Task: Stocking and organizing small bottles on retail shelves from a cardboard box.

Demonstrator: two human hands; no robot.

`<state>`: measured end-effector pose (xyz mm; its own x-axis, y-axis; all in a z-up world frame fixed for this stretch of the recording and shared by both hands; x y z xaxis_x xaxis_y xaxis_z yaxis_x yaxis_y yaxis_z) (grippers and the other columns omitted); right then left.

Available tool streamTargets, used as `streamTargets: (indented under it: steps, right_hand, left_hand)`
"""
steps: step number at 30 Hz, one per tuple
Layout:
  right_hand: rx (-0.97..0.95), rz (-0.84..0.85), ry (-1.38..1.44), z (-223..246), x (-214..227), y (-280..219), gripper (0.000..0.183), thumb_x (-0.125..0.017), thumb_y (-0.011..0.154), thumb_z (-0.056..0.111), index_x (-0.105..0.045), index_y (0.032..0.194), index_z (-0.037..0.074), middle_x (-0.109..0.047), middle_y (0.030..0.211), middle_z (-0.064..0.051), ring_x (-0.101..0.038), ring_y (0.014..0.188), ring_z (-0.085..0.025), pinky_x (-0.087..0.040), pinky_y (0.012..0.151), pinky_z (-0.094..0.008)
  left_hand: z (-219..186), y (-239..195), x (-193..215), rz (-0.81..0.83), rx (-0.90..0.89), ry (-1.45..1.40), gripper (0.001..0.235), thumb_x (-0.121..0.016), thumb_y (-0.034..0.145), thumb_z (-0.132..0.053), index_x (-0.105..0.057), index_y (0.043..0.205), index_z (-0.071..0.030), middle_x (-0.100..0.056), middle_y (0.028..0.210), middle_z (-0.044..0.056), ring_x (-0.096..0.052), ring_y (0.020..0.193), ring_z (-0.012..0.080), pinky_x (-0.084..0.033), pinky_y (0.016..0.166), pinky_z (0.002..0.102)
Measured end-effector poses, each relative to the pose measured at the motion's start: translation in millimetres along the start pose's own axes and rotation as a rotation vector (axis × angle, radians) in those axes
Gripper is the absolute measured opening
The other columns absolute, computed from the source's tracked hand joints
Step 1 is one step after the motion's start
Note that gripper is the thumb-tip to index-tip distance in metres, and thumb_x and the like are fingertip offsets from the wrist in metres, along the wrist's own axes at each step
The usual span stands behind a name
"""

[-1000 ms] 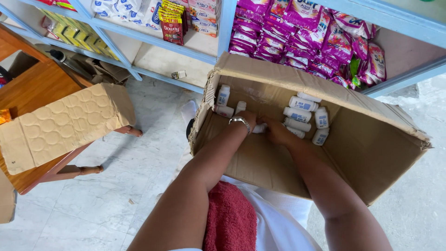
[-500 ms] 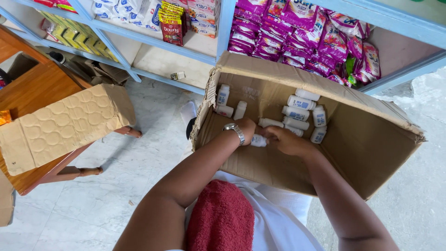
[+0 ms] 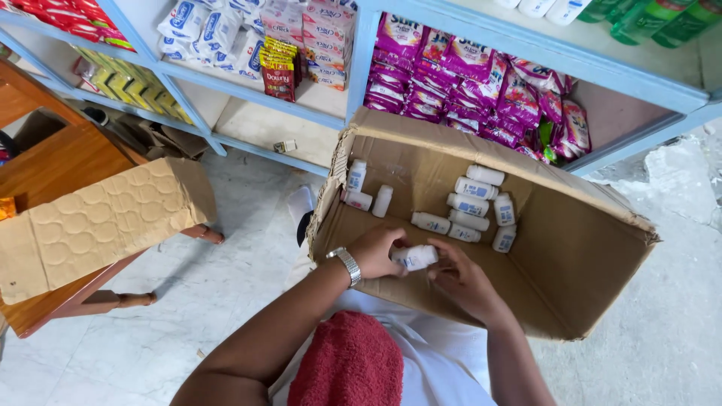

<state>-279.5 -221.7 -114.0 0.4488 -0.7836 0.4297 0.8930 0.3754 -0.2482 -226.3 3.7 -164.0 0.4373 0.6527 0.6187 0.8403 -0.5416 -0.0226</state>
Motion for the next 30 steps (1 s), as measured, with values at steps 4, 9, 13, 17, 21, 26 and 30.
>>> streamTargets:
  steps: [4, 9, 13, 17, 21, 26, 30]
  right_hand:
    - [0.134, -0.131, 0.468, -27.0, -9.1, -4.5, 0.058, -0.065, 0.092, -0.002, -0.045, 0.146, 0.007, -0.065, 0.121, -0.008, -0.063, 0.110, -0.015, -0.051, 0.093, -0.030]
    - [0.093, -0.269, 0.531, -20.8, -13.5, -11.7, 0.043, -0.063, 0.095, -0.001, -0.053, 0.136, 0.001, -0.068, 0.121, -0.009, -0.064, 0.110, -0.014, -0.051, 0.095, -0.029]
    - [0.190, -0.432, 0.577, -11.3, -10.0, -16.9, 0.036, -0.065, 0.095, -0.002, -0.057, 0.130, -0.002, -0.069, 0.120, -0.009, -0.063, 0.109, -0.014, -0.050, 0.095, -0.028]
    - [0.224, -0.511, 0.519, 11.6, -7.8, -21.9, 0.035, -0.064, 0.095, -0.002, -0.057, 0.128, -0.002, -0.069, 0.120, -0.008, -0.064, 0.110, -0.012, -0.050, 0.097, -0.027]
    - [0.222, -0.544, 0.500, 8.5, -4.4, -24.1, 0.036, -0.067, 0.095, -0.003, -0.058, 0.129, -0.002, -0.069, 0.115, -0.008, -0.064, 0.103, -0.012, -0.051, 0.093, -0.027]
    - [0.319, -0.630, 0.296, 35.6, 8.3, -29.8, 0.038, -0.068, 0.095, -0.003, -0.056, 0.130, -0.002, -0.069, 0.113, -0.009, -0.065, 0.097, -0.011, -0.054, 0.082, -0.024]
    - [0.333, -0.684, 0.204, 80.5, 33.3, -32.5, 0.040, -0.068, 0.093, -0.004, -0.055, 0.131, -0.002, -0.068, 0.117, -0.010, -0.067, 0.105, -0.013, -0.056, 0.089, -0.025]
  left_hand:
    - [-10.2, -5.6, -6.3, -0.034, 0.034, -0.276, 0.057, -0.091, 0.068, -0.029, -0.065, 0.112, -0.004, -0.074, 0.108, 0.011, -0.073, 0.100, 0.0236, -0.058, 0.090, 0.036]
    - [-18.8, -1.0, -16.8, -0.087, 0.036, -0.538, 0.059, -0.089, 0.074, -0.029, -0.062, 0.120, -0.005, -0.073, 0.112, 0.007, -0.072, 0.100, 0.0164, -0.061, 0.086, 0.033]
    - [-30.9, 4.0, -16.3, -0.089, -0.087, -0.725, 0.052, -0.082, 0.085, -0.023, -0.058, 0.127, -0.003, -0.068, 0.122, 0.009, -0.070, 0.109, 0.0158, -0.060, 0.090, 0.033]
    - [-60.6, -0.9, 4.7, -0.155, -0.143, -0.677, 0.047, -0.080, 0.089, -0.022, -0.061, 0.127, -0.002, -0.069, 0.120, 0.008, -0.071, 0.109, 0.0149, -0.062, 0.088, 0.030]
    - [-79.7, -5.3, 25.1, -0.182, -0.197, -0.579, 0.047, -0.081, 0.090, -0.022, -0.062, 0.129, -0.003, -0.073, 0.115, 0.008, -0.073, 0.103, 0.0145, -0.061, 0.089, 0.029]
    - [-105.7, -7.1, 47.0, -0.261, -0.215, -0.488, 0.044, -0.082, 0.088, -0.023, -0.064, 0.125, -0.007, -0.075, 0.117, 0.004, -0.075, 0.101, 0.0129, -0.062, 0.082, 0.028]
    - [-132.1, -1.5, 73.3, -0.319, -0.296, -0.445, 0.039, -0.083, 0.091, -0.022, -0.067, 0.123, -0.007, -0.077, 0.112, 0.005, -0.076, 0.100, 0.0143, -0.063, 0.084, 0.028]
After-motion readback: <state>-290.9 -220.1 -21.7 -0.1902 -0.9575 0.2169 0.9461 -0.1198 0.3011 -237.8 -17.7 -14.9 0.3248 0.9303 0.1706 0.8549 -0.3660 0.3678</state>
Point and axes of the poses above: each hand's wrist, its own y-axis towards the middle knuckle, its own x-axis out of the back of the hand, z = x × y, the point moved 1 cm from there along y, towards the middle knuckle
